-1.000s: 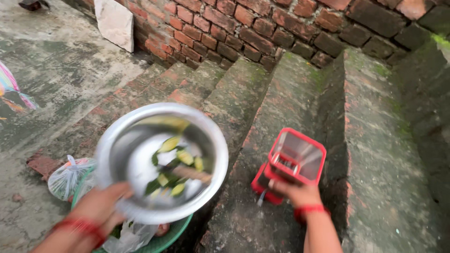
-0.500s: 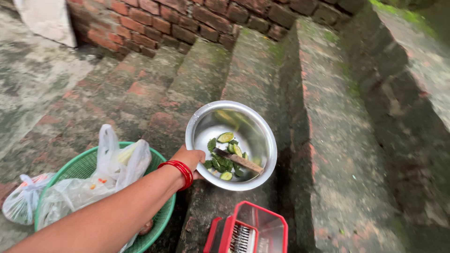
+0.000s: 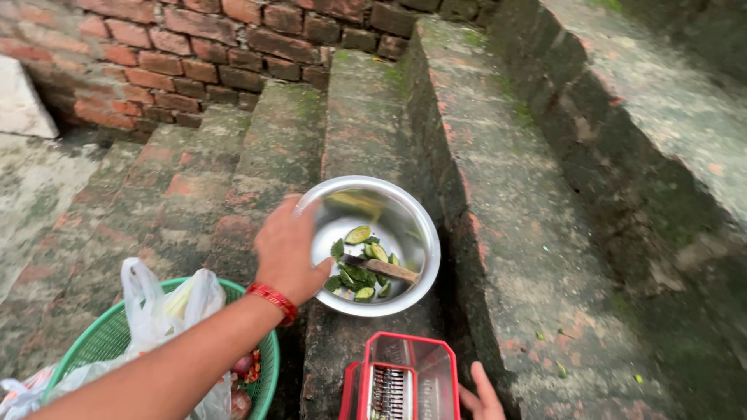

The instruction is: The person slices a bitter melon with a knife over a metal bowl, then picks up a small vegetable and trims it with the knife before placing it back into a green basket.

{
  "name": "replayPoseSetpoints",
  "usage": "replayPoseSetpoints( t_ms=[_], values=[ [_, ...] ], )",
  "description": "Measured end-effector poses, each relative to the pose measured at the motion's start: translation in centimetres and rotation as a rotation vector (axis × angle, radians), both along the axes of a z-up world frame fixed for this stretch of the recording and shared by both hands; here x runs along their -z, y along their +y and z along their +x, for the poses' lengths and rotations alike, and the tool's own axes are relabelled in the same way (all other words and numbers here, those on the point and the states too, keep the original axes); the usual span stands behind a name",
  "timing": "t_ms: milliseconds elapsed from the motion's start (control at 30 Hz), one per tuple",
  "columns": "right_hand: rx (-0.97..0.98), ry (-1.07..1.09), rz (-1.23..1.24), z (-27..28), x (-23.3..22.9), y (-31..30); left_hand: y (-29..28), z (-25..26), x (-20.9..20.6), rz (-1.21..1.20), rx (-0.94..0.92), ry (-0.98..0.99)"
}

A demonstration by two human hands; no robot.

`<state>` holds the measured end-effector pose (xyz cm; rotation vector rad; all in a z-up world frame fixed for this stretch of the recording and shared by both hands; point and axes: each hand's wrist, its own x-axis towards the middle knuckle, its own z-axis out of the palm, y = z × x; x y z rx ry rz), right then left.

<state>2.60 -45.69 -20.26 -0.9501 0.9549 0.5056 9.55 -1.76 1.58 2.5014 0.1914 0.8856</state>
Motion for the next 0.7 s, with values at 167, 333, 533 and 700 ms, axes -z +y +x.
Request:
replayPoseSetpoints(
  t_ms=[167,333,533,700],
  values=[
    [-0.293,-0.449,-0.072,-3.3,-4.8,-2.5,-4.5,6.2,2.4,0.213,0.664,0.537],
    [-0.403,-0.538,-0.39,-3.7,-15.3,1.7,-7.1,9.5,4.4,0.3,0.685,0.856],
    [-0.659,-1.285,-1.474,-2.2,-30.8,12.9,-5.5,8.7,-0.8,0.519,0.8,0.28],
    [-0.762,-1.728,-1.822,4.7,-33.3,19.6,-6.7,5.6,-8.9,0.598,0.893,0.005]
  ],
)
